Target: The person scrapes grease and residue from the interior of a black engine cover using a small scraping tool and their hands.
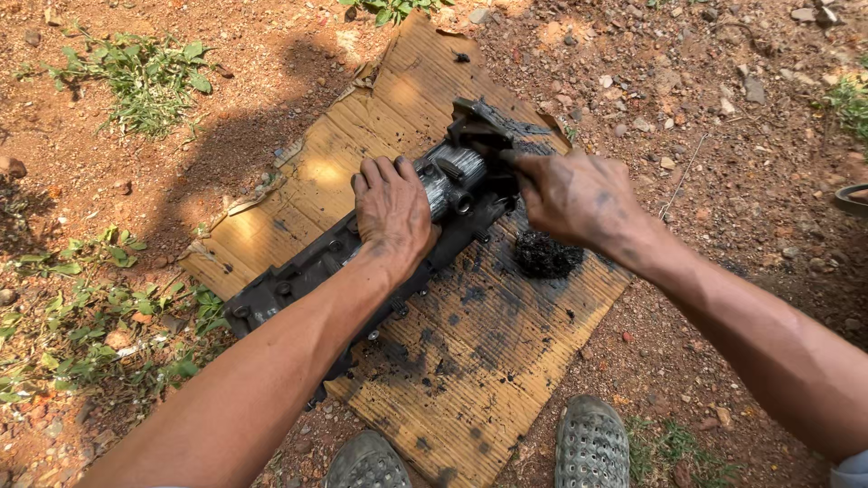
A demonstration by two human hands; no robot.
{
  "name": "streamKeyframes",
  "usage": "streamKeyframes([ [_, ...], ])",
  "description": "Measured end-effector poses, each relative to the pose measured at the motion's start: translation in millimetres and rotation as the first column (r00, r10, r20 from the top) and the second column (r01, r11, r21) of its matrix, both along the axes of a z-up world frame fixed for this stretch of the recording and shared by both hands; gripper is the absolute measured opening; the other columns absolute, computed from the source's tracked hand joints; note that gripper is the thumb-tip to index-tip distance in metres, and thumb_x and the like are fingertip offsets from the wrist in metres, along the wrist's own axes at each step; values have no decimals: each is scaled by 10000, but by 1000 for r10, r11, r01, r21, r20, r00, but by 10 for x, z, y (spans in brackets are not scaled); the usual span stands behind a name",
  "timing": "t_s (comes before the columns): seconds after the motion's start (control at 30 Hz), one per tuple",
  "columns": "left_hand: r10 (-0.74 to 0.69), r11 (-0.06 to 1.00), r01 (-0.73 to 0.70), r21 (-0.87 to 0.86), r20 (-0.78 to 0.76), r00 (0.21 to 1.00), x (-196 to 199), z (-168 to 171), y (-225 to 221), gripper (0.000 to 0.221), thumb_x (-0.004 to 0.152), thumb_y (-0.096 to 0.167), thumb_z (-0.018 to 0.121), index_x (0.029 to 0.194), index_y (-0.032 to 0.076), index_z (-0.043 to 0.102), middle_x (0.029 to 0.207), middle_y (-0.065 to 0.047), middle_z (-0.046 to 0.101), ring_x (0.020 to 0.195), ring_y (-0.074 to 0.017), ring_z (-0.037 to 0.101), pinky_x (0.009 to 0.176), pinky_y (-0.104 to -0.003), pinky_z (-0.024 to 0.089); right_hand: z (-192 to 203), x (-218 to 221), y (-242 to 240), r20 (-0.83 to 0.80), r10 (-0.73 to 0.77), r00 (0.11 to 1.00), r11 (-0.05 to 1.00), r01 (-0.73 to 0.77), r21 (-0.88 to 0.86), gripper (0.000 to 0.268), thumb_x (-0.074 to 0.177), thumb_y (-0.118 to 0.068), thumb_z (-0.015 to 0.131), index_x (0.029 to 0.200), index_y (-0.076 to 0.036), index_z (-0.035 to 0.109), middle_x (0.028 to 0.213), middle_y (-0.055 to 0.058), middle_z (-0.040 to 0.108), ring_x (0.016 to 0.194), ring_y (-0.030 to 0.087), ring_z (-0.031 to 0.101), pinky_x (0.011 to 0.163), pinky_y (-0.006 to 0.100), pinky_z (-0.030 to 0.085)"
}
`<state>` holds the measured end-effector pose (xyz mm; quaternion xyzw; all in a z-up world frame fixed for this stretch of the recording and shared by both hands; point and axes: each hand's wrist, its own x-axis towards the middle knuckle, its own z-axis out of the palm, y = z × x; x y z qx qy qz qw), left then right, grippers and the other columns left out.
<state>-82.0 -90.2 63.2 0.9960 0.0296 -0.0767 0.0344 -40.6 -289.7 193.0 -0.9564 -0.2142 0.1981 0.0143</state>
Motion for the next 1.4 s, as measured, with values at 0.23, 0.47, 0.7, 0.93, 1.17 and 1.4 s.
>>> streamKeyframes([
  [0.23, -24, 992, 14, 124, 77, 997, -137, 94, -114, 595, 727, 273, 784, 1144, -58, 519, 1024, -204, 493, 984, -299, 455, 813, -429, 413, -207, -139, -173, -11, -41, 999, 996, 41, 83, 516, 992, -192, 419, 1503, -220, 484, 452, 32, 501, 307, 98, 285, 275, 290, 279],
  [0.47, -69, 997, 69, 44, 2, 998, -157, 315, -64, 950, 682, 649, 826, 1167, -91, 481, 1098, -230, 473, 1041, -345, 433, 873, -474, 415, -6, -111, -400, 35, 10, 999, 983, -16, 184, 464, 1032, -259, 401, 1486, -271, 496, 424, 3, 442, 284, 105, 281, 257, 296, 272],
  [0.7, 5, 998, -3, -67, 25, 1000, -98, 341, -19, 1014, 571, 687, 878, 1187, -28, 507, 1140, -189, 519, 1105, -333, 453, 953, -455, 425, -124, -233, -197, 234, 52, 971, 987, -86, 136, 489, 1019, -232, 435, 1503, -213, 501, 412, -17, 434, 297, 91, 289, 275, 278, 267],
  [0.93, -26, 997, 32, -69, 86, 996, -185, 342, -118, 964, 565, 612, 893, 1200, -4, 509, 1101, -172, 544, 1051, -315, 489, 892, -433, 442, 293, 79, -279, 122, 109, 987, 982, -88, -166, 477, 989, -229, 456, 1455, -257, 554, 413, -18, 445, 314, 92, 278, 294, 281, 261],
  [1.17, -57, 996, 66, -66, 131, 990, -221, 300, -103, 926, 596, 587, 887, 1194, -3, 500, 1090, -163, 526, 1038, -299, 475, 882, -426, 435, 259, -20, -207, -131, -52, 990, 992, 67, 111, 433, 1019, -290, 401, 1432, -294, 529, 447, -8, 525, 292, 91, 281, 275, 287, 284],
  [1.4, -26, 996, 38, -81, 148, 989, -234, 390, -132, 1047, 534, 622, 895, 1255, -12, 478, 1115, -161, 530, 1060, -308, 482, 899, -432, 438, 284, -205, -367, -101, 0, 995, 999, 3, 32, 538, 1003, -204, 395, 1536, -272, 430, 488, 51, 546, 313, 102, 327, 275, 281, 320],
])
